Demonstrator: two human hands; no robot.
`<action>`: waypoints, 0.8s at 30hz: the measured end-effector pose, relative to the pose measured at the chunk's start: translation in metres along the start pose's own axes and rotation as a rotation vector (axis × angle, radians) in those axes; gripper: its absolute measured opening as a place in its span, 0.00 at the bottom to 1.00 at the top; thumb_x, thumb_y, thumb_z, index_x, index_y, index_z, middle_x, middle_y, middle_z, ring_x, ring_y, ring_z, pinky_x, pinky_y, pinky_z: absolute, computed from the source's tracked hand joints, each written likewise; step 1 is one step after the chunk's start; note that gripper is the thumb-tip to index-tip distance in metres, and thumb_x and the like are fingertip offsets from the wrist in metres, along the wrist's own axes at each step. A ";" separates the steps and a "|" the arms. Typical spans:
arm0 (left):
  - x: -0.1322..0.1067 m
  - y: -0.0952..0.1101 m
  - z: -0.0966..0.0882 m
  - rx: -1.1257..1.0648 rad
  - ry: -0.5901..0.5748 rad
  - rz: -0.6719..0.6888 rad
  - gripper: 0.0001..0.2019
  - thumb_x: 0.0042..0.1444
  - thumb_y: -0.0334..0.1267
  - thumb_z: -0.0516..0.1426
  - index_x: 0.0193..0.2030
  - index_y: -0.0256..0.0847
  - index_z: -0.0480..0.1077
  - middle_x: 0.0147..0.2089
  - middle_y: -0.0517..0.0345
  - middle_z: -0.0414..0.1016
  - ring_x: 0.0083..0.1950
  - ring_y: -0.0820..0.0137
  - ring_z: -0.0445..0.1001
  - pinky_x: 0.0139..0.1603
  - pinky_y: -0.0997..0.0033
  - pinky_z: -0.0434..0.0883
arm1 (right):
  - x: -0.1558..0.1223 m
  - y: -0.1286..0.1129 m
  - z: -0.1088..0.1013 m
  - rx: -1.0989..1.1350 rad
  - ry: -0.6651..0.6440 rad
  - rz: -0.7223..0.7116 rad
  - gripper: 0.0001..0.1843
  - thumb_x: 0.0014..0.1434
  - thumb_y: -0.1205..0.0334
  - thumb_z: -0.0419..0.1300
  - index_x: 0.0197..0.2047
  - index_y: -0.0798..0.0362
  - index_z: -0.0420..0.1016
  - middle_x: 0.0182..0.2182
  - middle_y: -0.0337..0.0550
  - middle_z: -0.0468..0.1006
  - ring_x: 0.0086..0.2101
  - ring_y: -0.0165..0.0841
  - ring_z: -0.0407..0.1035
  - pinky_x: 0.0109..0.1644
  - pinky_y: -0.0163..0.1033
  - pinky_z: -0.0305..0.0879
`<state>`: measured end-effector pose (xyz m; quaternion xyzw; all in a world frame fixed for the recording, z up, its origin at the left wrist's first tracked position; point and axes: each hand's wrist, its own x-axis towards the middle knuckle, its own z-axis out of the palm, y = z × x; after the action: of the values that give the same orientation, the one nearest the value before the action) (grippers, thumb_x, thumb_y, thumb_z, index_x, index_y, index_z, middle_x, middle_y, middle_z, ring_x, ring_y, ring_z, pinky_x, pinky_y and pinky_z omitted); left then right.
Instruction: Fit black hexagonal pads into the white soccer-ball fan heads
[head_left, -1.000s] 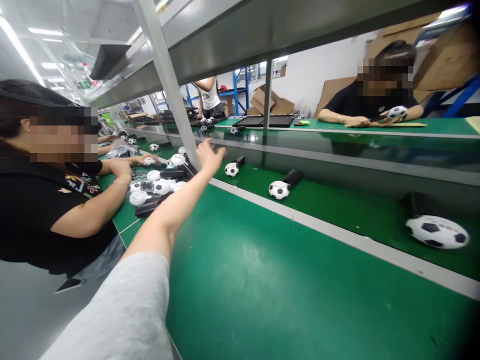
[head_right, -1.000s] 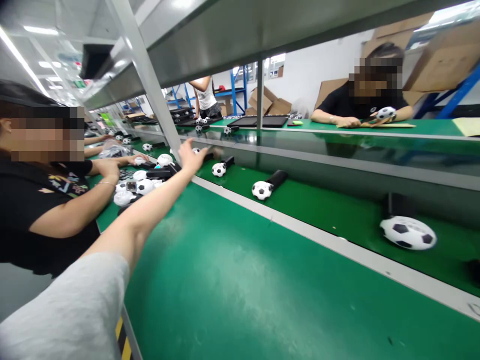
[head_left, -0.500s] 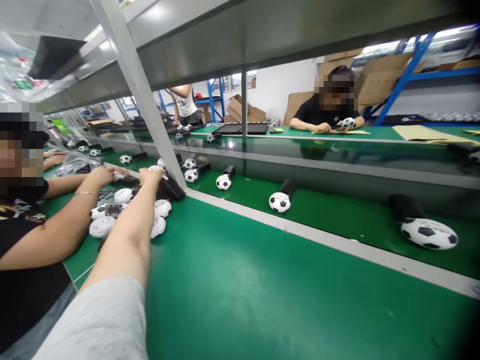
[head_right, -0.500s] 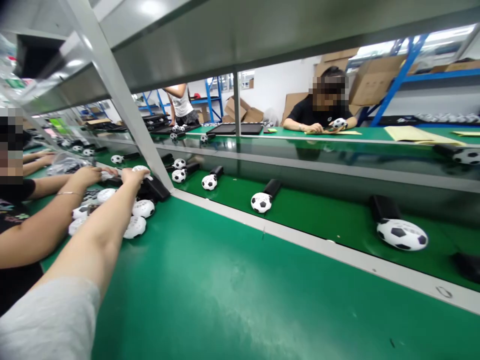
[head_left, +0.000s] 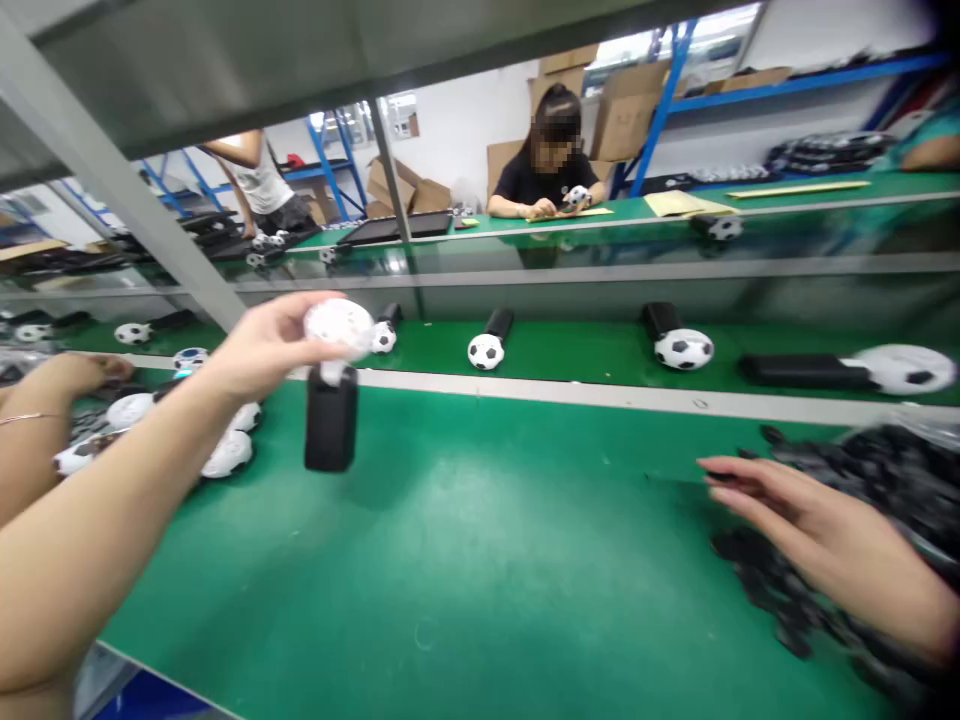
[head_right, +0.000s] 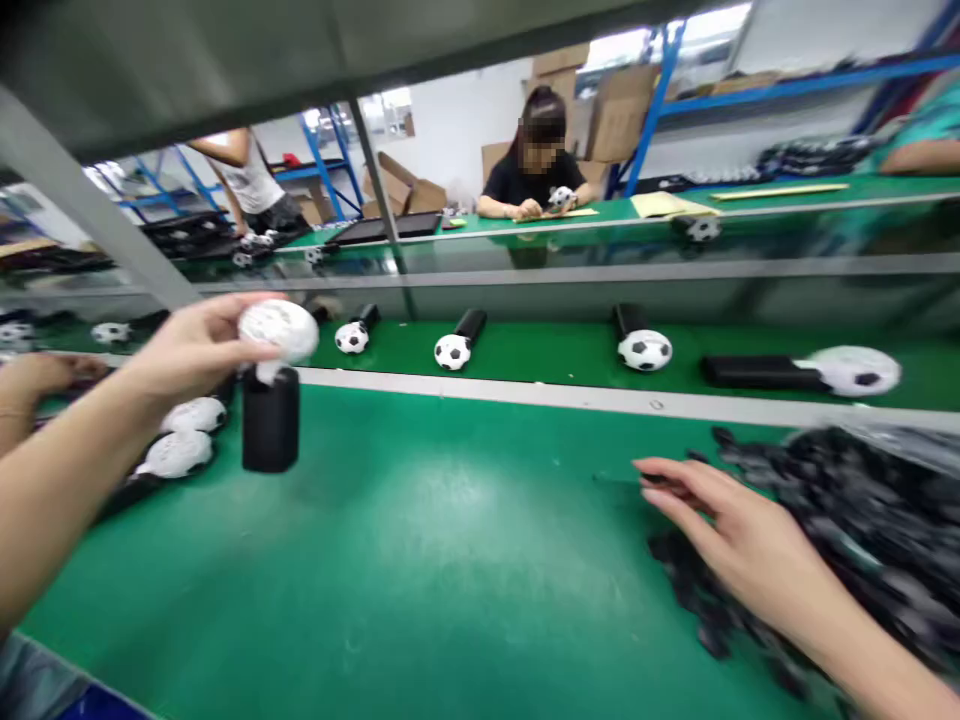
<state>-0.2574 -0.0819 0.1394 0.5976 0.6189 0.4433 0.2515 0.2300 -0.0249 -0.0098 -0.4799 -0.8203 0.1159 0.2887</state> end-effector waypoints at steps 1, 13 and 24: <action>0.000 0.005 0.031 -0.105 -0.148 -0.020 0.36 0.37 0.44 0.71 0.53 0.36 0.64 0.47 0.53 0.70 0.46 0.65 0.69 0.49 0.70 0.69 | -0.002 -0.005 0.001 0.043 -0.044 -0.033 0.19 0.59 0.42 0.51 0.41 0.44 0.74 0.38 0.41 0.75 0.37 0.36 0.71 0.38 0.38 0.68; 0.015 -0.009 0.255 -0.265 -0.881 -0.071 0.34 0.47 0.45 0.64 0.57 0.35 0.57 0.53 0.45 0.64 0.53 0.58 0.65 0.56 0.58 0.65 | -0.011 -0.028 -0.001 0.459 -0.099 0.153 0.11 0.59 0.60 0.53 0.44 0.52 0.71 0.33 0.42 0.71 0.29 0.30 0.67 0.34 0.37 0.67; -0.039 0.013 0.255 0.232 -0.708 0.309 0.34 0.46 0.30 0.56 0.62 0.46 0.52 0.60 0.58 0.55 0.59 0.61 0.58 0.61 0.62 0.61 | -0.012 -0.038 -0.002 0.485 -0.030 -0.020 0.05 0.59 0.67 0.55 0.39 0.53 0.71 0.34 0.42 0.71 0.34 0.31 0.67 0.36 0.35 0.65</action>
<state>-0.0301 -0.0579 0.0194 0.8238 0.4427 0.1701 0.3105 0.2083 -0.0545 0.0055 -0.3864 -0.7775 0.3136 0.3844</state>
